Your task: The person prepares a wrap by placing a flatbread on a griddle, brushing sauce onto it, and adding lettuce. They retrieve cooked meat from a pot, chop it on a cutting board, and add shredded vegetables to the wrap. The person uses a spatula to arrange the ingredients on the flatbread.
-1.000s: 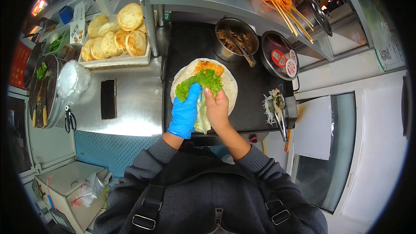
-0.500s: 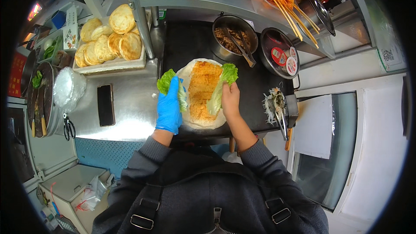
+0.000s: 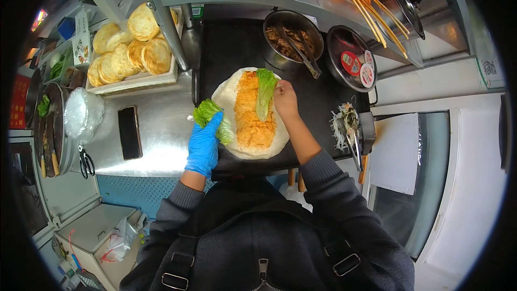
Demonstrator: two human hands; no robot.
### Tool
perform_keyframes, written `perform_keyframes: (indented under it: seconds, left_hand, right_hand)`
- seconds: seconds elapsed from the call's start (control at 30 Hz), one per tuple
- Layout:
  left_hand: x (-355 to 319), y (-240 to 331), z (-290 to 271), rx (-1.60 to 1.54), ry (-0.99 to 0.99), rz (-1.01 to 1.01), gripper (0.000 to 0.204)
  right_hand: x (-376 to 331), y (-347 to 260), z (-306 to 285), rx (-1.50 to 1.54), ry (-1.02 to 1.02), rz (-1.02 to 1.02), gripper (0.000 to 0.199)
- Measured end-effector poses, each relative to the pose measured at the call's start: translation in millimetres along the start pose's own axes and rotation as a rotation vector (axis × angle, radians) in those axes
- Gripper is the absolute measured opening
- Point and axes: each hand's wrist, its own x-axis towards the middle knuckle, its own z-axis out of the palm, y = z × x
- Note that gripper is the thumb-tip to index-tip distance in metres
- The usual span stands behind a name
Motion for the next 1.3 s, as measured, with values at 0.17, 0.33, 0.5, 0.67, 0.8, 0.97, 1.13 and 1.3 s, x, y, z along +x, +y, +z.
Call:
perform_keyframes:
  seconds: [0.17,0.33,0.5,0.67,0.8,0.97,1.13,1.3]
  left_hand:
    - [-7,-2,7,0.139,0.001,-0.066,0.041]
    - [-10,-10,15,0.062,-0.065,-0.114,0.038]
    - [-10,-20,19,0.139,0.0,-0.134,0.037]
    - [-16,-18,25,0.273,-0.014,-0.09,0.036]
    - [-22,-18,29,0.334,-0.084,-0.054,0.036]
    - [-29,-33,35,0.493,-0.258,0.027,0.035]
    - [-14,-13,34,1.036,-0.107,0.729,0.03]
    - [14,-3,46,1.685,-0.315,1.144,0.038]
  right_hand:
    - [-46,-12,-22,0.602,-0.351,0.356,0.038]
    - [-63,-5,-20,0.51,-0.363,0.105,0.032]
    - [-62,11,-22,0.524,-0.387,0.125,0.033]
    - [-65,11,-26,0.373,-0.259,0.002,0.03]
    - [-88,-4,-37,0.31,-0.353,0.054,0.029]
    - [-126,-18,-52,0.48,-0.628,0.372,0.018]
    - [-118,-4,-64,0.504,-0.349,0.548,0.013]
    - [-104,14,-56,0.546,-0.343,0.606,0.013]
